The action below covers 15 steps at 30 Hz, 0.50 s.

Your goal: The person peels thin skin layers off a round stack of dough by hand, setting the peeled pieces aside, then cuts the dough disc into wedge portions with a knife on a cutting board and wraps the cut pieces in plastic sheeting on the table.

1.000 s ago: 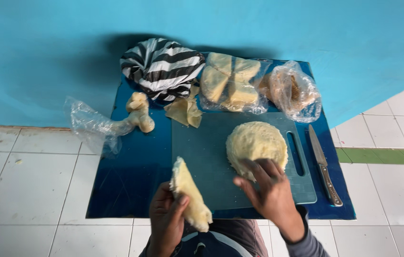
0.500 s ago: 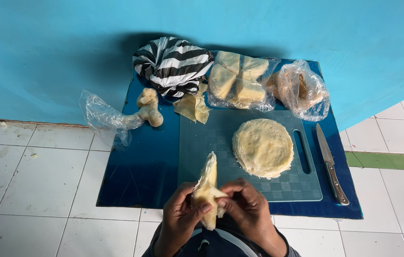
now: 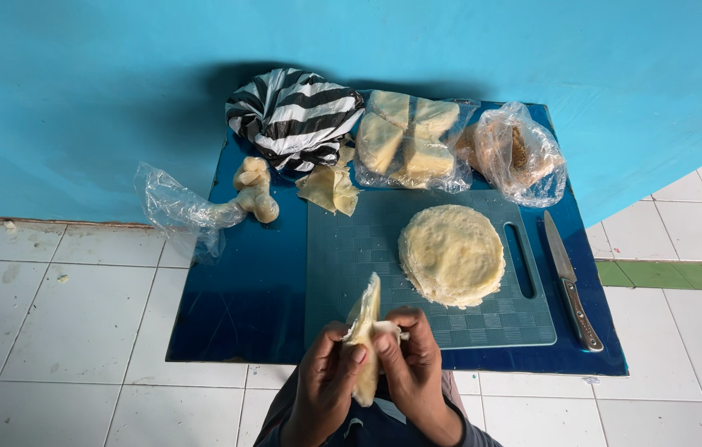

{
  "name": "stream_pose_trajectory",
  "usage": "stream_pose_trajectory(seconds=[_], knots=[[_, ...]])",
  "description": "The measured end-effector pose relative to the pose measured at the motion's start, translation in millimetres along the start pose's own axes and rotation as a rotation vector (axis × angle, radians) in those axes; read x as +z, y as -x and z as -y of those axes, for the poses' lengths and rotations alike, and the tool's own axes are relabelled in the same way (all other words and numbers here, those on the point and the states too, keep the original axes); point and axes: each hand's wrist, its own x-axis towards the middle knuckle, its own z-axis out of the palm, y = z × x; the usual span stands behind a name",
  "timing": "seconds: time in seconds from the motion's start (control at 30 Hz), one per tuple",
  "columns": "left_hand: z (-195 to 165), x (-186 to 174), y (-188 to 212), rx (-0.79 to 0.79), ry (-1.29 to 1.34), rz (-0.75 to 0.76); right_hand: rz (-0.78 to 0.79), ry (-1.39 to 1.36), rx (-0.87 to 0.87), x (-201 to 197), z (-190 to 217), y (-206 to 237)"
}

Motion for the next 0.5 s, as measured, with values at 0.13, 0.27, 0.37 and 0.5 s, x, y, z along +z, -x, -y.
stream_pose_trajectory(seconds=[0.13, 0.27, 0.37, 0.5], knots=[[2.5, -8.3, -0.2, 0.038, 0.012, -0.093, -0.087, -0.01, -0.056, -3.0, -5.3, -9.0], [-2.9, -26.2, 1.6, 0.068, 0.112, -0.159, -0.167, -0.43, 0.121, -15.1, 5.7, -21.5], [-7.4, -33.0, 0.0, 0.031, 0.3, -0.225, -0.213, -0.592, 0.18, -28.9, 16.8, -25.9], [-16.7, -35.9, -9.0, 0.008, 0.508, -0.286, -0.42, -0.574, 0.341, -46.0, 21.0, -20.0]])
